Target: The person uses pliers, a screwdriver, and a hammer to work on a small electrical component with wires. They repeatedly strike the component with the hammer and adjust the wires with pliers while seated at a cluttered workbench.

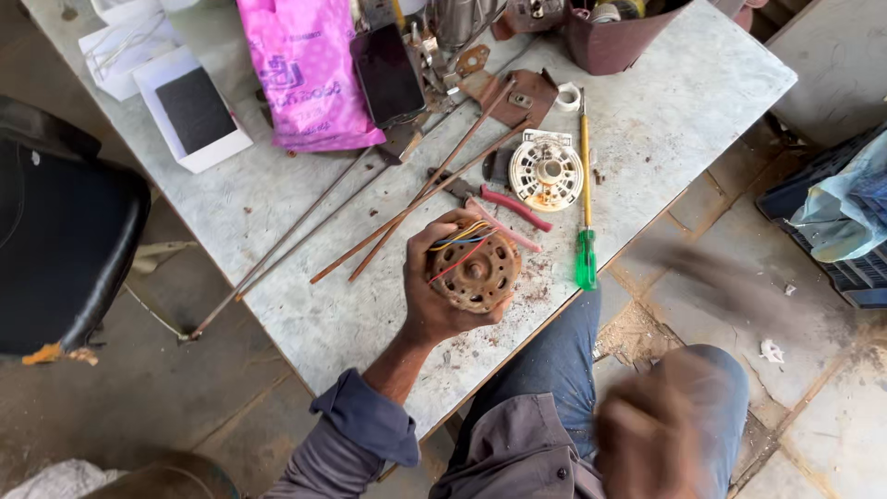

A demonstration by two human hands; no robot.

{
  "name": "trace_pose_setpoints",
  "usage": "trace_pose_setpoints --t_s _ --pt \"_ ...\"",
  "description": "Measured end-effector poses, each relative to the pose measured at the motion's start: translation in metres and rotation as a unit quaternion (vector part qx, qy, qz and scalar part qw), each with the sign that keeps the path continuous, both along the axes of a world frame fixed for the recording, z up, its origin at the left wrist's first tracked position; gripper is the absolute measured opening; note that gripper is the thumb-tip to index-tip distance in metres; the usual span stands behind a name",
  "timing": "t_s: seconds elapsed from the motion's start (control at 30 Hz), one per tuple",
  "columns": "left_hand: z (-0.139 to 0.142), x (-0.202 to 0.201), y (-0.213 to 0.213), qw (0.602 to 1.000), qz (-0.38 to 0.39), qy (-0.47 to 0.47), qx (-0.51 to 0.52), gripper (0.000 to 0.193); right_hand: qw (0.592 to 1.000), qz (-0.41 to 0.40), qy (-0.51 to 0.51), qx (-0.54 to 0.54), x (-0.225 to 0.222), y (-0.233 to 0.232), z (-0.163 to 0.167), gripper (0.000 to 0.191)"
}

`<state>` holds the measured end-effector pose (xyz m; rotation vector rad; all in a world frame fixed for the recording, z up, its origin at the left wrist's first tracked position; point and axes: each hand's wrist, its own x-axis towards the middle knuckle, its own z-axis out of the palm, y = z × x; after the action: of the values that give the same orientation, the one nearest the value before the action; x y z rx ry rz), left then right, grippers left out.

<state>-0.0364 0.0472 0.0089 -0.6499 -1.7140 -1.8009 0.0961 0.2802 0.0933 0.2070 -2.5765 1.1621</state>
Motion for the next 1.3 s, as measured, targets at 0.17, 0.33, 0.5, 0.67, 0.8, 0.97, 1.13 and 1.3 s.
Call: trace_pose_setpoints --t_s 0.17,0.33,0.5,0.67,0.8,0.97,1.13,1.3 --pt "-0.002 0.001 -0.004 0.999 0.001 -0.024 0.031 0.098 0.983 -0.053 -0.077 -0.160 -0.005 -0.003 0.017 0.052" --pt "-0.001 -0.002 -0.003 1.000 0.011 0.016 -0.007 0.098 0.991 0.055 0.118 0.032 -0.003 0.002 -0.004 0.048" --pt "0.000 0.004 0.001 0.995 -0.020 -0.069 0.075 0.101 0.955 0.036 -0.226 -0.188 -0.008 0.003 -0.026 0.066" --pt "0.003 0.005 -0.002 0.977 -0.093 -0.134 0.137 0.109 0.953 -0.013 -0.141 -0.268 -0.007 0.000 -0.007 0.065" --pt "0.000 0.004 -0.004 0.943 -0.155 -0.200 0.217 0.099 0.939 0.025 -0.230 -0.254 -0.009 -0.006 -0.007 0.065" --pt "-0.006 -0.004 -0.010 0.965 -0.095 -0.193 0.149 0.096 0.931 0.047 -0.250 -0.263 -0.004 -0.010 -0.026 0.064" --pt "-0.012 -0.007 -0.013 0.981 -0.058 -0.159 0.095 0.097 0.931 0.023 -0.253 -0.261 -0.007 -0.006 -0.037 0.066" --pt "-0.016 -0.008 -0.018 0.967 -0.139 -0.165 0.137 0.097 0.917 -0.007 -0.273 -0.292 -0.015 -0.005 -0.036 0.067"
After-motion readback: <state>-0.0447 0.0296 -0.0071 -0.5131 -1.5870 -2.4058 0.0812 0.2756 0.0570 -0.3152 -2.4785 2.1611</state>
